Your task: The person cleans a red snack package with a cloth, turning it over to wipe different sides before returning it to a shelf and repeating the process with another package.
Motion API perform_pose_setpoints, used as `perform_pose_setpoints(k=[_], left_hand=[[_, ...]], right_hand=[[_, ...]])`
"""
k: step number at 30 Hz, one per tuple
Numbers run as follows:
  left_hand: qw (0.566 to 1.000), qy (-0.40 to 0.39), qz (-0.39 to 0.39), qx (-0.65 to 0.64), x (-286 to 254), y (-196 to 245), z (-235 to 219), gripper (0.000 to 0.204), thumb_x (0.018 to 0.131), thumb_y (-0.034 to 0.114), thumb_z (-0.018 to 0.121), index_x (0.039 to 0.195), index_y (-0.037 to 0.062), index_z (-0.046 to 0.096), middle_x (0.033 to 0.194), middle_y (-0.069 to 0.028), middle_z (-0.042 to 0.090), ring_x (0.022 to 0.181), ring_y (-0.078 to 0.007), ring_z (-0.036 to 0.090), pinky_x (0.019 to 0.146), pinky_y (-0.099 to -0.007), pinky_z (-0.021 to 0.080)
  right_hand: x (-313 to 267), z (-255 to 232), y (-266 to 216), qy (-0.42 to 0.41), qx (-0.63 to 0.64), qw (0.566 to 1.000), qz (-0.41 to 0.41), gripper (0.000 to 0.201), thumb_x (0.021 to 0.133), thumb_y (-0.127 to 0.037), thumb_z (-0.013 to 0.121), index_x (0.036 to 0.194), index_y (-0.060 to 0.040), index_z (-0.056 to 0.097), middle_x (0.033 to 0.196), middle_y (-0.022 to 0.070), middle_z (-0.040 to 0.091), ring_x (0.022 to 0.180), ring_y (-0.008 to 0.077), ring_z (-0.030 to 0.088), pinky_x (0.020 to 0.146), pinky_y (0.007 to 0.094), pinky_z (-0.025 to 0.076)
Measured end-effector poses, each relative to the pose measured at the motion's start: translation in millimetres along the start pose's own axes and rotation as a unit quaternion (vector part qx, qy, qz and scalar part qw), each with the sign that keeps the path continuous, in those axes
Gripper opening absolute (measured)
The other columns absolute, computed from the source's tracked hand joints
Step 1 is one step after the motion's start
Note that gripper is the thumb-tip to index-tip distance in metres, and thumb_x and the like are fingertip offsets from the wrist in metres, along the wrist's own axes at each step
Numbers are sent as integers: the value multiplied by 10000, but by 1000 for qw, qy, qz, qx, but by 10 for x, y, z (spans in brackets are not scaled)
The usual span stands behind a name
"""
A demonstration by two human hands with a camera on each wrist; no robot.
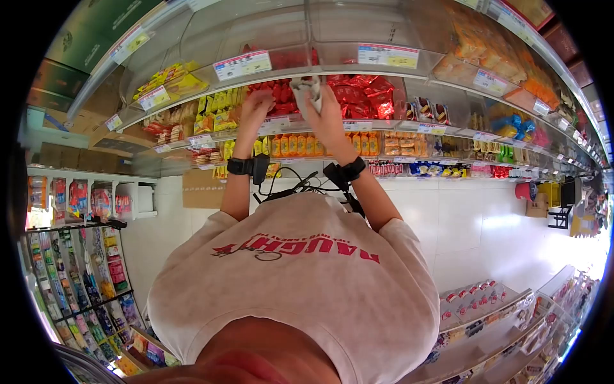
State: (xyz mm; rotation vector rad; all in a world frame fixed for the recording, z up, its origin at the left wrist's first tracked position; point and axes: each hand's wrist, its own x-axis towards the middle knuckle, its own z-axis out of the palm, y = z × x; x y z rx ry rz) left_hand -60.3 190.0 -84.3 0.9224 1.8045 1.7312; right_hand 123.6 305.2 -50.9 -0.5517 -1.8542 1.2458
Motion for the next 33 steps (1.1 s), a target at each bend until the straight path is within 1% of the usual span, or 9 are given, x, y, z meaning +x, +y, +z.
perform_pose_setpoints(k=[3, 4, 6, 10, 15, 21, 25, 28, 33], left_hand=[[997, -62, 5, -41, 113, -82, 24, 344, 1008, 252, 574, 1225, -11, 620, 1113, -124, 675, 1010, -206, 645, 876, -342, 510], [994, -85, -15, -61, 153, -34, 84, 377, 1018, 291, 565, 1237, -12, 613, 1125, -122, 673, 1029, -204, 639, 895, -338, 500], [985, -153, -32, -78, 272, -98, 150, 513, 1040, 429, 514, 1293, -13, 579, 1169, -96, 658, 1087, -192, 605, 965, -325, 451], [976, -170, -26, -134, 386, 5, 388, 482, 1041, 427, 507, 1236, -6, 589, 1112, -45, 633, 1007, -161, 568, 914, -316, 440], [945, -223, -143, -191, 827, -389, 532, 532, 997, 449, 583, 1344, 46, 578, 1082, -16, 598, 1024, -134, 569, 839, -314, 461], [944, -199, -144, -222, 836, -369, 580, 531, 975, 440, 629, 1335, 54, 581, 1336, -52, 580, 1132, -187, 579, 911, -332, 480], [949, -177, -110, -236, 811, -329, 614, 487, 950, 423, 663, 1266, 53, 623, 1065, -12, 638, 849, -104, 525, 754, -302, 440], [951, -218, -66, -209, 777, -210, 593, 483, 935, 407, 687, 1252, 46, 636, 1021, 7, 644, 850, -105, 548, 747, -283, 446], [949, -229, -110, -189, 770, -197, 591, 400, 954, 372, 671, 1199, 56, 682, 1024, 25, 635, 865, -72, 545, 712, -271, 449]], right_hand=[[-36, 400, 184, 119, -193, 966, -122, 337, 957, -164, 624, 1221, 40, 576, 1341, 336, 496, 1239, 470, 502, 1026, 477, 424], [-24, 438, 185, 111, -182, 972, -98, 401, 944, -168, 627, 1276, 47, 562, 1437, 358, 405, 1334, 527, 378, 1122, 524, 332], [80, 471, 296, 99, -236, 959, -119, 415, 929, -184, 637, 1268, 46, 569, 1448, 351, 401, 1352, 518, 367, 1121, 538, 328], [68, 542, 381, 70, -358, 927, -91, 478, 903, -263, 659, 1282, 19, 586, 1512, 289, 380, 1416, 457, 335, 1153, 549, 281], [-46, 550, 300, 56, -452, 884, -109, 465, 899, -294, 659, 1260, -4, 615, 1546, 236, 371, 1462, 398, 298, 1175, 545, 252], [-93, 529, 288, 5, -476, 870, -127, 511, 785, -262, 719, 1223, -11, 639, 1442, 185, 517, 1473, 421, 260, 1197, 575, 196], [-120, 483, 213, -38, -476, 868, -139, 537, 773, -273, 742, 1232, -14, 636, 1421, 140, 544, 1473, 449, 230, 1201, 587, 173], [-123, 464, 240, -42, -456, 876, -147, 558, 769, -270, 755, 1244, -9, 624, 1409, 133, 552, 1477, 449, 219, 1203, 586, 168], [-170, 412, 279, -19, -403, 901, -157, 540, 788, -238, 747, 1245, 12, 605, 1404, 156, 545, 1470, 434, 254, 1199, 578, 192]])
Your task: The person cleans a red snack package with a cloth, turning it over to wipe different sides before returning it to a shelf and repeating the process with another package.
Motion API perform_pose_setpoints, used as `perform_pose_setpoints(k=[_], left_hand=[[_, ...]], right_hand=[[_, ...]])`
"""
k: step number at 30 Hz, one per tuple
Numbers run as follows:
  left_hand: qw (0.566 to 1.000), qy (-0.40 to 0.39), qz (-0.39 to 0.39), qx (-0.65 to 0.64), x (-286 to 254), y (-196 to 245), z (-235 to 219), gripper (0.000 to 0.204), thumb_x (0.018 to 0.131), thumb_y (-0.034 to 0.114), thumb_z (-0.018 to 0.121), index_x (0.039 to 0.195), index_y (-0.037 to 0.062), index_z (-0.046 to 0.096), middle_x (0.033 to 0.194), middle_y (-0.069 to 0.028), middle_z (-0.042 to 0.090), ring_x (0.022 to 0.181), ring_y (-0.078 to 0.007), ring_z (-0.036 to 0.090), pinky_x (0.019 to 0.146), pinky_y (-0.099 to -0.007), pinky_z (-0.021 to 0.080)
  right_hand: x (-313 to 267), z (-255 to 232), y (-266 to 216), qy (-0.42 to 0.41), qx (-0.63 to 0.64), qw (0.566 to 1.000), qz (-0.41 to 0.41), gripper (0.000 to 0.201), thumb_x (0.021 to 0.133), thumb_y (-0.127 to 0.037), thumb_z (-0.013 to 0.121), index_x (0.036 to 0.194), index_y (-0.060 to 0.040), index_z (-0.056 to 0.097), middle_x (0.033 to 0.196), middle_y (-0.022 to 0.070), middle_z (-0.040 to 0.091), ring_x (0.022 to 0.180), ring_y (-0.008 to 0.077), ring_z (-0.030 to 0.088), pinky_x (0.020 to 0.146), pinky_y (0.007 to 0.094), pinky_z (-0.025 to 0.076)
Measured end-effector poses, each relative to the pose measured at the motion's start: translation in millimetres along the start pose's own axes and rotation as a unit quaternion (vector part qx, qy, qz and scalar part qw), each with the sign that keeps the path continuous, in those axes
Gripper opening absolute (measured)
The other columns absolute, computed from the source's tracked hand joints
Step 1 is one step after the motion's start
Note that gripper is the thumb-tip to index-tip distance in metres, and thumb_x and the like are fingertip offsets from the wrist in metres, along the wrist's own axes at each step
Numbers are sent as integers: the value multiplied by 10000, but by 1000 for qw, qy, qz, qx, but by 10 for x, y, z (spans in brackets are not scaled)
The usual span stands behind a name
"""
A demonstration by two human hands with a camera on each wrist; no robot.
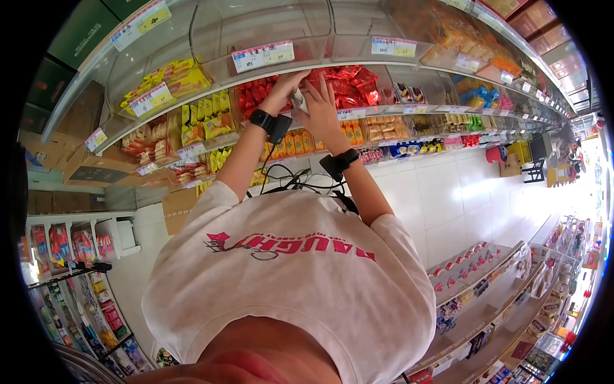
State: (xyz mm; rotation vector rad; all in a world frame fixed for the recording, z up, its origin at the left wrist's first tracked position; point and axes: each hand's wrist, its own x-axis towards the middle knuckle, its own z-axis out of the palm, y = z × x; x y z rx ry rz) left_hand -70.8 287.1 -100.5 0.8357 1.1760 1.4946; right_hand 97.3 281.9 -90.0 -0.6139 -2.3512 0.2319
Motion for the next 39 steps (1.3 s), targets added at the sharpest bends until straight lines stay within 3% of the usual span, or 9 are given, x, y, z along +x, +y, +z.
perform_pose_setpoints(k=[5, 8, 11, 14, 18, 22, 26, 29, 39], left_hand=[[996, -9, 26, 88, -222, 314, 198, 370, 957, 361, 669, 1166, 55, 675, 1010, 14, 635, 890, -61, 561, 676, -267, 460], [995, 24, 71, 66, -155, 87, 163, 330, 966, 307, 634, 1143, 30, 657, 1004, -16, 642, 879, -82, 573, 686, -268, 470], [985, 122, 118, 31, -195, -88, 90, 292, 962, 222, 582, 1078, -38, 648, 940, -67, 660, 832, -117, 566, 726, -308, 467], [979, 149, 137, -18, -466, 0, 106, 297, 962, 218, 575, 1076, -47, 645, 900, -61, 650, 796, -121, 550, 700, -327, 456], [989, 63, 65, 113, -958, 353, 190, 412, 951, 366, 671, 1003, -43, 688, 852, -39, 681, 741, -111, 592, 685, -270, 475], [994, 27, 85, 65, -1212, 378, 229, 378, 914, 332, 748, 1025, -26, 703, 863, -32, 674, 765, -67, 589, 652, -266, 469], [992, 56, 93, 61, -1358, 386, 174, 326, 904, 298, 766, 923, -13, 672, 810, 1, 628, 742, -54, 552, 636, -255, 441], [997, 27, 63, 38, -1402, 381, 157, 309, 927, 265, 740, 1018, -24, 684, 904, 7, 658, 826, -51, 564, 719, -235, 459], [960, -20, 103, 258, -1397, 473, 422, 315, 950, 282, 709, 928, -23, 632, 772, 31, 547, 701, -52, 449, 593, -250, 376]], right_hand=[[-98, -59, 28, 4, 45, 999, 6, 440, 860, -209, 697, 1219, 27, 601, 1410, 228, 512, 1447, 454, 292, 1191, 542, 231], [-196, -140, -38, 38, 214, 973, 75, 346, 957, -231, 638, 1190, 23, 608, 1321, 207, 583, 1332, 359, 484, 1100, 440, 383], [-280, -450, -194, 43, 403, 859, 312, 357, 1032, -311, 562, 1184, 8, 614, 1184, 117, 638, 1106, 182, 586, 925, 317, 474], [-236, -651, -262, 128, 444, 781, 420, 427, 1050, -395, 520, 1226, -16, 607, 1094, 41, 632, 955, 86, 547, 824, 268, 473], [-225, -542, -370, 75, 441, 770, 455, 505, 1044, -446, 512, 1287, -9, 575, 1098, 51, 625, 953, 118, 559, 815, 265, 466], [-327, -318, -460, 60, 538, 715, 443, 352, 1014, -378, 605, 1137, -49, 621, 968, 10, 639, 845, 76, 565, 709, 261, 466], [-287, -474, -604, 70, 486, 768, 412, 248, 1001, -299, 633, 975, -54, 648, 827, -30, 613, 750, 53, 533, 641, 258, 448], [-394, -524, -500, 45, 454, 815, 358, 242, 1001, -281, 632, 965, -43, 653, 791, -39, 595, 733, 49, 516, 637, 255, 442], [-437, -886, -346, 34, 487, 788, 375, 237, 1009, -272, 628, 1051, -41, 664, 843, -42, 602, 752, 42, 514, 648, 243, 435]])
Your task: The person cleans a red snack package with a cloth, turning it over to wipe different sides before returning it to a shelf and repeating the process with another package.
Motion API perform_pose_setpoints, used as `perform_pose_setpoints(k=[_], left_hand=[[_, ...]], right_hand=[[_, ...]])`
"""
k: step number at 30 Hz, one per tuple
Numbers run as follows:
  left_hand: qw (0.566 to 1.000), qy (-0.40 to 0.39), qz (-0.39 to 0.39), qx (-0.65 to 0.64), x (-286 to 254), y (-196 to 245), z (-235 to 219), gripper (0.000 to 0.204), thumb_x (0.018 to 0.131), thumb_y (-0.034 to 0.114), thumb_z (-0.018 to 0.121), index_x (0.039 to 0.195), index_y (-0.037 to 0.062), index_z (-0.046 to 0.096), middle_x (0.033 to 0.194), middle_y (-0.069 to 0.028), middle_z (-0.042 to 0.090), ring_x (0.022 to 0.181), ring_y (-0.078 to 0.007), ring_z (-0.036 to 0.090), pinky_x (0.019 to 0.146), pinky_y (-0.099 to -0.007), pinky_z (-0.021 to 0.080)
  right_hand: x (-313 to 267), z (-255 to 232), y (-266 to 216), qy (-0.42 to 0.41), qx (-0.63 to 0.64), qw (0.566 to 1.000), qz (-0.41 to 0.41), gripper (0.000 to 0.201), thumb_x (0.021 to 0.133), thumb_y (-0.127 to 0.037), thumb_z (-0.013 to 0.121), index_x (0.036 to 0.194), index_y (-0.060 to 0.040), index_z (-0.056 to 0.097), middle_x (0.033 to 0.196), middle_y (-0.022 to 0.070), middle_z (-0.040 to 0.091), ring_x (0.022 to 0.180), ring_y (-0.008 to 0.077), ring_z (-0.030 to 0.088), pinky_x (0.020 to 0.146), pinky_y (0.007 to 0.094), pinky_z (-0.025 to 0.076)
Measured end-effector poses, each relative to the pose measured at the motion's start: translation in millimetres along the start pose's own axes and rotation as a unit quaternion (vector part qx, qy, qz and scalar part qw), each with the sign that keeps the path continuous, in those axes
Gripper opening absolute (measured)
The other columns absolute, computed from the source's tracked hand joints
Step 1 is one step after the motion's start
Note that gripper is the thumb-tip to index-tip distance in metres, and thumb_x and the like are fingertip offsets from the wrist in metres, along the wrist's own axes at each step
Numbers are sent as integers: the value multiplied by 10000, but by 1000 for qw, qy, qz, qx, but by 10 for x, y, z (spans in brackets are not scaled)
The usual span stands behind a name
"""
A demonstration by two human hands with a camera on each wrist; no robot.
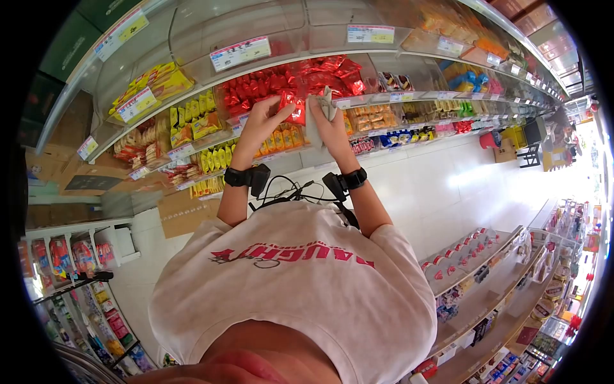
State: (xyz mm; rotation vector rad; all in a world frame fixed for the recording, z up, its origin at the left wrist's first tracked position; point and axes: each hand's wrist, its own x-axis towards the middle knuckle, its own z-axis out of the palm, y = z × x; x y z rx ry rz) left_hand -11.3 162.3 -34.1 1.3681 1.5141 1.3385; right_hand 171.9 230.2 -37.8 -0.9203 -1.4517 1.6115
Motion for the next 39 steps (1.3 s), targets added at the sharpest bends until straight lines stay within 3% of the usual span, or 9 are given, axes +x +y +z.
perform_pose_setpoints(k=[2, 5, 8, 11, 15, 18, 24, 33, 39], left_hand=[[1000, -18, 4, 5, 36, 61, 119, 394, 951, 327, 702, 859, -33, 570, 735, 4, 505, 665, -82, 453, 551, -284, 382], [968, 10, -60, -242, -8, 387, 428, 328, 962, 286, 694, 971, -29, 603, 884, -33, 624, 759, -83, 588, 591, -263, 519], [970, 104, -33, -218, -6, 325, 677, 306, 965, 236, 689, 1114, -16, 603, 1039, -74, 673, 862, -112, 665, 654, -267, 600], [988, 54, -60, -135, 31, 266, 683, 340, 946, 217, 714, 1171, -6, 593, 1038, -82, 687, 855, -117, 671, 624, -267, 586], [996, 25, -56, -71, 42, 391, 814, 338, 921, 212, 750, 1141, -8, 617, 1018, -42, 670, 872, -83, 636, 698, -257, 531], [997, 17, 0, -80, 39, 354, 911, 359, 901, 173, 768, 1175, -10, 624, 1013, -38, 669, 895, -90, 632, 760, -262, 528], [988, 14, -53, -141, 16, 419, 915, 438, 892, 131, 768, 1274, -8, 603, 1118, -63, 682, 961, -92, 629, 821, -251, 521], [984, 90, -50, -146, 14, 503, 1061, 291, 849, 52, 792, 1067, 13, 604, 968, -41, 692, 883, -97, 639, 767, -256, 537], [986, 57, -1, -155, 31, 482, 1030, 403, 819, 107, 836, 1120, 0, 590, 913, -34, 666, 834, -86, 630, 709, -242, 526]], right_hand=[[19, -161, 93, 25, 25, 999, -20, 234, 1004, -282, 643, 1073, -61, 677, 857, -47, 614, 743, 45, 524, 663, 232, 441], [-35, -388, 35, -2, 57, 998, -40, 248, 1006, -273, 639, 1131, -60, 669, 907, -39, 619, 766, 49, 529, 672, 229, 445], [-41, -584, -22, 15, 60, 998, -13, 259, 1005, -259, 640, 1165, -58, 663, 955, -33, 629, 800, 48, 536, 679, 232, 448], [-14, -735, -130, 14, 97, 994, 45, 264, 1001, -243, 642, 1184, -52, 652, 970, -26, 639, 823, 50, 540, 687, 238, 451], [-66, -794, 24, -53, 4, 998, -34, 287, 990, -267, 652, 1147, -27, 673, 929, -16, 657, 816, 53, 562, 713, 247, 470], [-69, -876, 62, -31, 23, 999, -23, 286, 997, -273, 642, 1146, -31, 673, 929, -22, 664, 836, 53, 569, 721, 245, 471], [-100, -965, -231, 9, 122, 992, 13, 289, 992, -279, 651, 1148, -37, 670, 924, -18, 665, 812, 54, 584, 679, 229, 477], [-176, -791, -375, 56, 166, 984, 23, 217, 927, -205, 736, 1066, -40, 714, 860, -24, 673, 710, 45, 572, 618, 236, 470], [-243, -761, -473, 54, 122, 990, -46, 184, 914, -175, 745, 1028, -32, 722, 853, -31, 670, 725, 33, 562, 606, 226, 459]])
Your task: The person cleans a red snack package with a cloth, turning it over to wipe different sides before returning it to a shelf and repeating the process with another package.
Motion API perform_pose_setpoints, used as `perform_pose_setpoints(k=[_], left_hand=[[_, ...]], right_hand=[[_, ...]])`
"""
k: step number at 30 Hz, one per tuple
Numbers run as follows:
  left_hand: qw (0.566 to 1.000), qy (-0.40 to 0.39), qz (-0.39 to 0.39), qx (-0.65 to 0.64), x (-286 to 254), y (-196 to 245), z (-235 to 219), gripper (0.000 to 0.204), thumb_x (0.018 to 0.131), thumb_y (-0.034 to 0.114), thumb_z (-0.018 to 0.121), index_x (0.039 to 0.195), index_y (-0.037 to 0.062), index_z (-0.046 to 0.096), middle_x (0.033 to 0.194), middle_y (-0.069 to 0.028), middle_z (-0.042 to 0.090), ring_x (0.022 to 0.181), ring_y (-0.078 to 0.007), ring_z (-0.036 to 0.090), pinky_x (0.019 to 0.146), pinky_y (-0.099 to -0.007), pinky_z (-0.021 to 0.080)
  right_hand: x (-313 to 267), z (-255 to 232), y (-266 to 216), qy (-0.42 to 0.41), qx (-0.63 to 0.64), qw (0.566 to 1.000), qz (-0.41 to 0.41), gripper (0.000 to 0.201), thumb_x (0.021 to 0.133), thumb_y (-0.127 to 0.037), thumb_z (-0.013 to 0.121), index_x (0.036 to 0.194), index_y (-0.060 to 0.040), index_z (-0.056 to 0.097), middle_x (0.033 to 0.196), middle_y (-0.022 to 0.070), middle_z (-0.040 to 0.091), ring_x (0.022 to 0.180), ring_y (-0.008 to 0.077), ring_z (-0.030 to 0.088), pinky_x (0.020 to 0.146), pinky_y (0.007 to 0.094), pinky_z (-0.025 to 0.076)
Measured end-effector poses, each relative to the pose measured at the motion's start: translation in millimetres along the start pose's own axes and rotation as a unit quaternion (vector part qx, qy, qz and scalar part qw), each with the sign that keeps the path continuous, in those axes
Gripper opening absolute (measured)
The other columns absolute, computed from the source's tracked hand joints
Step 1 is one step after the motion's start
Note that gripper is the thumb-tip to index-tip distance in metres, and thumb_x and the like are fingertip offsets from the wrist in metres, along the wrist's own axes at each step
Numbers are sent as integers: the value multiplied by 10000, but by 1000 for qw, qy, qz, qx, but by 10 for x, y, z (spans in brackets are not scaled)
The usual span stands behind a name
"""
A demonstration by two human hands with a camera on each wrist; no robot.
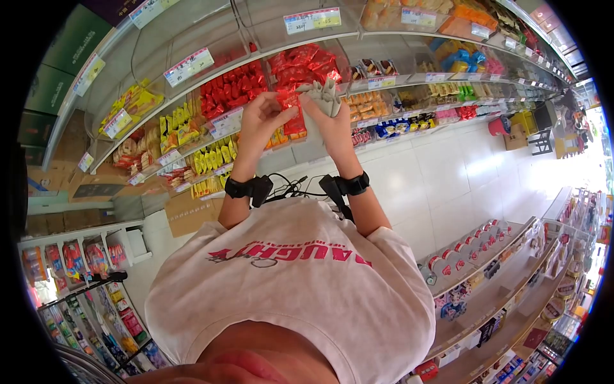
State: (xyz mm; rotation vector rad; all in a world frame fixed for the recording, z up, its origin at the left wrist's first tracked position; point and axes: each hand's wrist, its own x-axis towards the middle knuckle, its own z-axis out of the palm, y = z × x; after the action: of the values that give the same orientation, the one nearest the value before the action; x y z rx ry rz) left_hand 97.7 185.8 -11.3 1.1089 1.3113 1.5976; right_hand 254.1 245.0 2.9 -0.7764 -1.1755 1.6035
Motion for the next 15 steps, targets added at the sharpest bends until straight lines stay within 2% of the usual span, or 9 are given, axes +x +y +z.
perform_pose_setpoints(k=[3, 6, 9, 12, 15], left_hand=[[999, -23, 1, 39, 2, 44, -36, 389, 821, 92, 831, 1116, 6, 592, 912, -34, 667, 825, -79, 626, 704, -240, 526], [999, 30, 35, 26, -33, 93, 37, 396, 829, 93, 824, 1143, 10, 597, 930, -44, 669, 850, -91, 635, 725, -239, 529], [990, 79, 116, -9, -52, 89, 104, 394, 855, 37, 781, 1196, 24, 586, 1083, -81, 681, 965, -128, 653, 832, -266, 537], [983, 102, 140, 55, -45, 192, 143, 370, 895, 69, 749, 1227, 5, 600, 1083, -84, 673, 971, -135, 650, 841, -268, 531], [967, 73, 164, 179, -89, 198, 191, 377, 949, 144, 691, 1275, -20, 598, 1118, -148, 679, 968, -181, 669, 845, -297, 538]], right_hand=[[-4, -45, 21, -18, -78, 995, -55, 182, 923, -179, 734, 1014, -22, 725, 838, -31, 667, 734, 28, 559, 613, 217, 451], [-59, 0, -92, 11, -62, 998, -24, 195, 937, -190, 719, 1004, -7, 723, 814, -37, 663, 727, 30, 555, 628, 214, 448], [-77, 61, -76, 38, 35, 998, -19, 201, 963, -181, 684, 1029, 7, 710, 873, -25, 667, 760, 32, 553, 656, 214, 453], [-128, 166, -124, 29, 67, 995, -69, 206, 980, -163, 658, 1078, 12, 701, 1002, 8, 686, 851, 35, 563, 724, 219, 465], [-204, 192, -129, -32, -1, 997, -76, 278, 1015, -173, 602, 1194, 33, 650, 1162, 48, 681, 945, 54, 567, 808, 227, 467]])
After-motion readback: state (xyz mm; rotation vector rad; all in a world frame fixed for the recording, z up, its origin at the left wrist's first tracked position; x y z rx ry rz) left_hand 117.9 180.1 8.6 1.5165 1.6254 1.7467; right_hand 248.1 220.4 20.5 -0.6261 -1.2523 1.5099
